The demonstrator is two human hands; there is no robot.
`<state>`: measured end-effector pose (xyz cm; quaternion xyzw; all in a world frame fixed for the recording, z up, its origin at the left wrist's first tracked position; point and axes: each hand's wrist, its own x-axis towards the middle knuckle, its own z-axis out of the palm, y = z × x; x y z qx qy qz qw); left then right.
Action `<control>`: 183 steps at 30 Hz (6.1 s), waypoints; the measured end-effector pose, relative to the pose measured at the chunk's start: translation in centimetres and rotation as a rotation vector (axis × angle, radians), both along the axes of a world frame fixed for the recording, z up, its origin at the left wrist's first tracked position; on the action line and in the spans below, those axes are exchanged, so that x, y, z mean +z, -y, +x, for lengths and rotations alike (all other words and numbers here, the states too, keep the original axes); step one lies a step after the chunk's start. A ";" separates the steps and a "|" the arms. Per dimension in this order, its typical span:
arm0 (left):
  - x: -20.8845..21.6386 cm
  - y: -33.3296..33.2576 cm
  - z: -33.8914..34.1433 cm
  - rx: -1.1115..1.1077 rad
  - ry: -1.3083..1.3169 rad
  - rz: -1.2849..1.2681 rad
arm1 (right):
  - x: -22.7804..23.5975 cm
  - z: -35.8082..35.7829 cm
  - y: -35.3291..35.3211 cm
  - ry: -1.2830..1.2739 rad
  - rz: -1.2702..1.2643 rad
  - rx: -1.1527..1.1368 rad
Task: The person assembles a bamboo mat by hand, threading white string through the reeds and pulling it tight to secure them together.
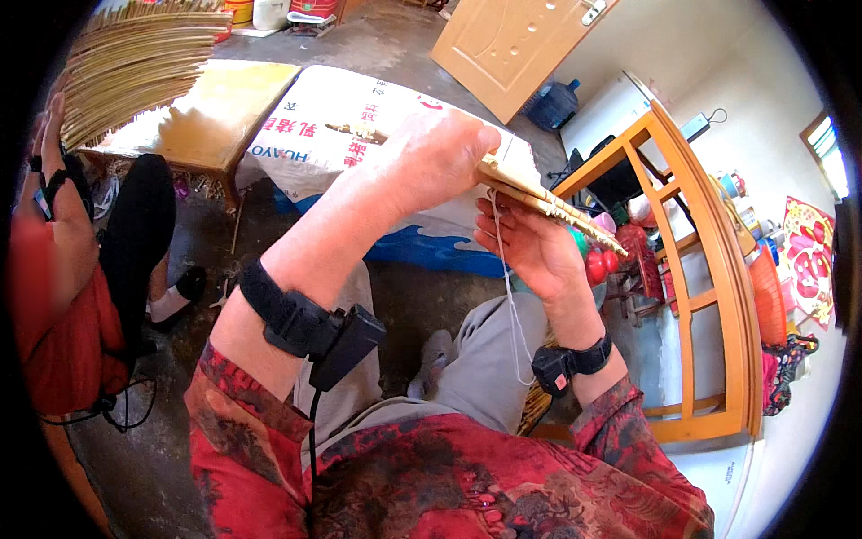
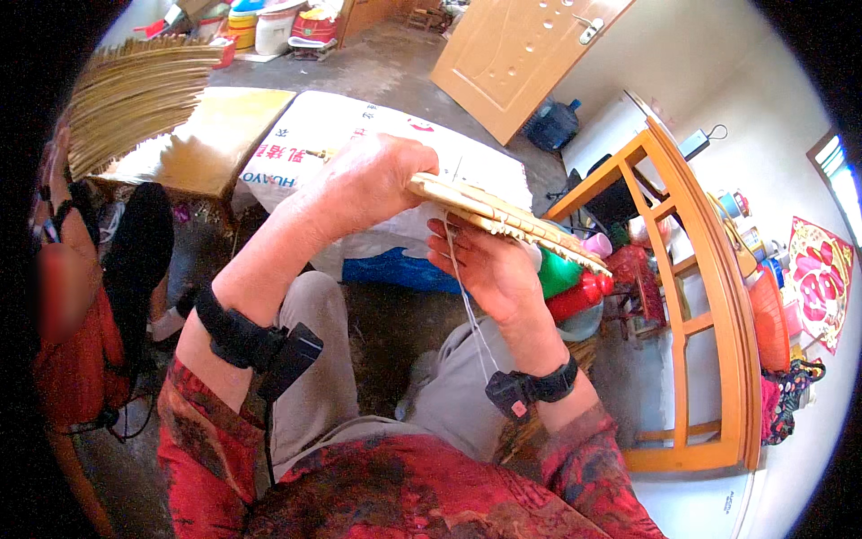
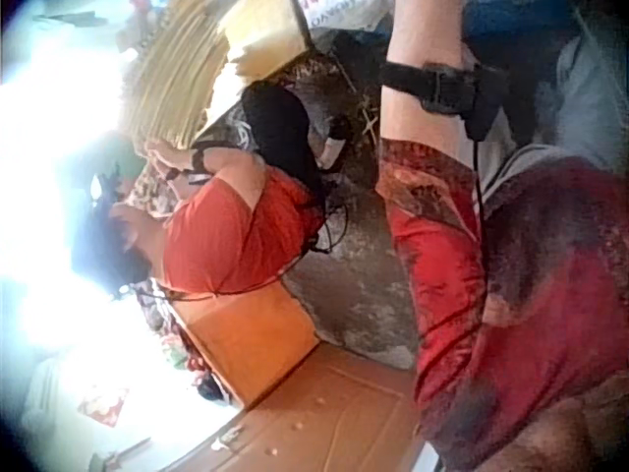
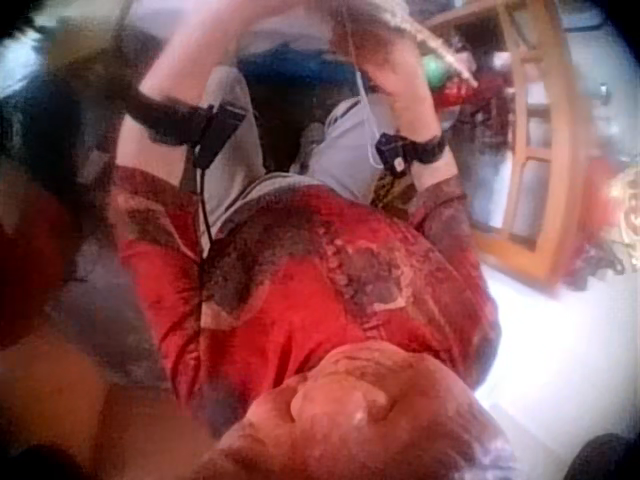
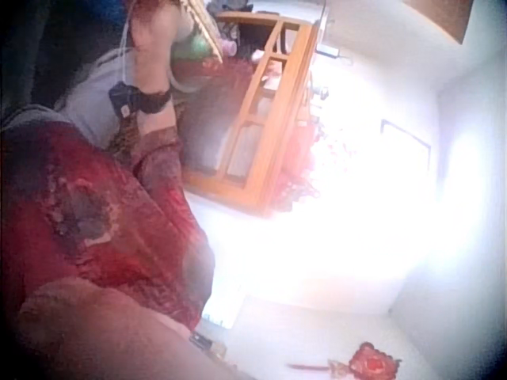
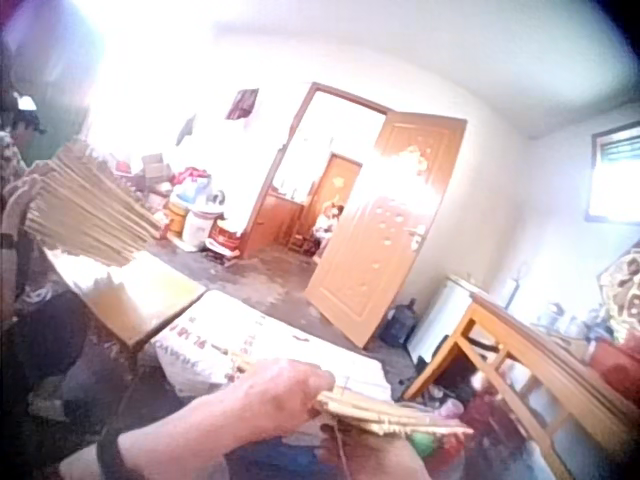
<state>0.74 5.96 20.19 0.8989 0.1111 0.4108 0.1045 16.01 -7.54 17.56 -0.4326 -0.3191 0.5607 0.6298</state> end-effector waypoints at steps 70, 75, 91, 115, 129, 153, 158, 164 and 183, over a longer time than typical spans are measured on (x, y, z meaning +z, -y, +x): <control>-17.6 13.2 -3.9 -0.089 0.977 -2.069 | -10.3 -1.1 -0.5 1.385 0.467 0.350; -17.5 13.2 -3.8 -0.082 0.984 -2.064 | -10.7 -0.8 -0.3 1.345 0.477 0.321; -17.5 13.2 -3.9 -0.095 0.853 -2.002 | -8.8 -0.3 5.7 1.093 0.213 0.211; -17.8 12.0 -4.4 -0.295 0.853 -2.137 | -10.2 -1.6 3.3 1.684 0.416 0.216; -18.1 12.1 -4.4 -0.293 0.871 -2.126 | -10.3 -0.5 4.5 1.412 0.403 0.047; -17.5 12.1 -5.7 -0.213 0.709 -1.995 | -13.5 -1.3 9.8 1.219 0.454 0.332; -15.2 12.6 -10.9 0.226 -0.220 -1.239 | -17.0 -0.2 10.9 0.687 -0.201 0.314; -12.4 14.0 -8.8 0.314 -0.398 0.013 | -16.8 -1.1 9.9 -0.152 -0.188 0.237; -7.8 7.9 -2.0 0.587 -0.326 0.446 | -7.5 -1.3 3.6 0.514 0.292 -0.126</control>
